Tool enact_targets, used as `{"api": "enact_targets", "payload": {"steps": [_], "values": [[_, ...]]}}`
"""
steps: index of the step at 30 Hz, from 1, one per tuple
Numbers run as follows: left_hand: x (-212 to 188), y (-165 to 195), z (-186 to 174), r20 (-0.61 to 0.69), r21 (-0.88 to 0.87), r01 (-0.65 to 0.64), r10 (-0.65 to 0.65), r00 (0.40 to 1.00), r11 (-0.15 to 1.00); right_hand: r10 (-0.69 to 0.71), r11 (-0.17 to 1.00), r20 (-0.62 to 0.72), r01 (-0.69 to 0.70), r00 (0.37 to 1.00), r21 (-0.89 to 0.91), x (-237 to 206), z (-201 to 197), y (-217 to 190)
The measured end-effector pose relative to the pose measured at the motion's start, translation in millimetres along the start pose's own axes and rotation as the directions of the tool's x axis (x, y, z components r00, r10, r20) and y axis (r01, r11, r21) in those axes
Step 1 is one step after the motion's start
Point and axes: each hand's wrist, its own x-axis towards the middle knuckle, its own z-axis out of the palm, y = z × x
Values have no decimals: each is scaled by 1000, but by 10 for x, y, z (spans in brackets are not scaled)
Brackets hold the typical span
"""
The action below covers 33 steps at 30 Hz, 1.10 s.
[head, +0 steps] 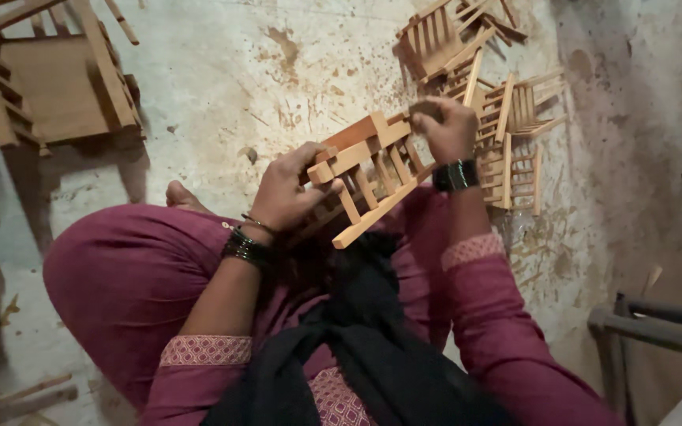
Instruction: The person sits cross-legged on the floor and assembles small wooden chair frames, fitting slats and seat parts together by hand and rubbing the wood surfaces with a small block to smooth them. They turn the chair frame over and press the joints, then set the finished frame down with other completed chairs.
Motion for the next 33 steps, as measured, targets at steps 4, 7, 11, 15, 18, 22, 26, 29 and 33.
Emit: {"api": "enact_targets", "payload": {"steps": [4, 7, 11, 15, 18, 22, 26, 29, 33], "values": [[0, 3, -3, 18, 24, 53, -53, 998, 998, -76, 996, 39, 74, 996, 51, 28, 44, 64], [22, -1, -3, 8, -14, 18, -18, 1000, 1000, -144, 960, 91, 161, 985, -227, 28, -13, 97], [39, -31, -12, -8, 52, 7, -7, 1000, 999, -89, 992, 44, 93, 995, -84, -6, -45, 112], [32, -59, -2, 13, 16, 9, -10, 1000, 1000, -85, 996, 5, 85, 996, 14, -40, 33, 129], [32, -68, 12, 26, -34, 10, -9, 1000, 999, -91, 994, -8, 91, 996, 54, -52, 81, 162], [21, -61, 12, 33, -84, 48, -45, 998, 995, -105, 994, -59, 106, 993, 8, -72, 57, 194], [20, -46, 9, 55, -6, 102, -101, 993, 995, -223, 967, -19, 219, 975, -134, -118, 30, 160], [42, -55, 40, 19, -91, 46, -45, 999, 995, -79, 997, -47, 78, 996, -19, -123, 66, 115], [49, -126, 67, 15, 14, 55, -55, 998, 998, 161, 986, -9, -161, 987, 36, -75, 102, 132]]}}
